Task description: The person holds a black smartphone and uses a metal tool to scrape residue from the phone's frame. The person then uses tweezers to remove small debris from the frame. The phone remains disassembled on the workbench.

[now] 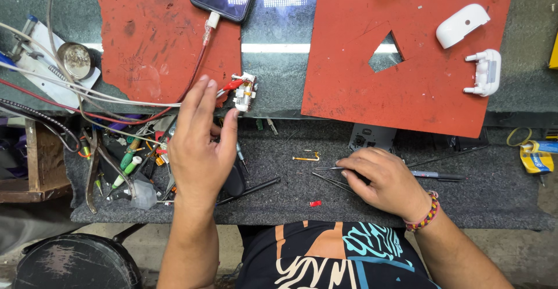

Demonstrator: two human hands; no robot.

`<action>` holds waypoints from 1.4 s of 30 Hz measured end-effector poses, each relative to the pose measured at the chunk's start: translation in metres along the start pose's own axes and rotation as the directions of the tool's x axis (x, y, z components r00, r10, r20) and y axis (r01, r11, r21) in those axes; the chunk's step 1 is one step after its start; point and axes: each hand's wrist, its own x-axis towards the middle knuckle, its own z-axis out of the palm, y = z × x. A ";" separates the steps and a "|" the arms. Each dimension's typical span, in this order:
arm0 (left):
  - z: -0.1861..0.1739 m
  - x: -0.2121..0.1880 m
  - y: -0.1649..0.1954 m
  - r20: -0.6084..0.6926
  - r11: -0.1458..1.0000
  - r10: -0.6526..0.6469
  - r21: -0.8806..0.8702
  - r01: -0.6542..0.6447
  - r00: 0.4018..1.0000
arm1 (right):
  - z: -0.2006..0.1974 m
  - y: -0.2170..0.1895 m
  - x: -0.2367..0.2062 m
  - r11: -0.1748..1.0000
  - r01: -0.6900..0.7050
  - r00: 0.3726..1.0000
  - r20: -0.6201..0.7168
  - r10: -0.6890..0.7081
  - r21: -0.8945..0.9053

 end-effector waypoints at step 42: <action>0.005 0.025 0.012 0.010 0.979 -0.117 -0.165 0.117 0.993 | 0.003 -0.004 0.008 0.998 -0.024 0.996 0.088 0.029 -0.058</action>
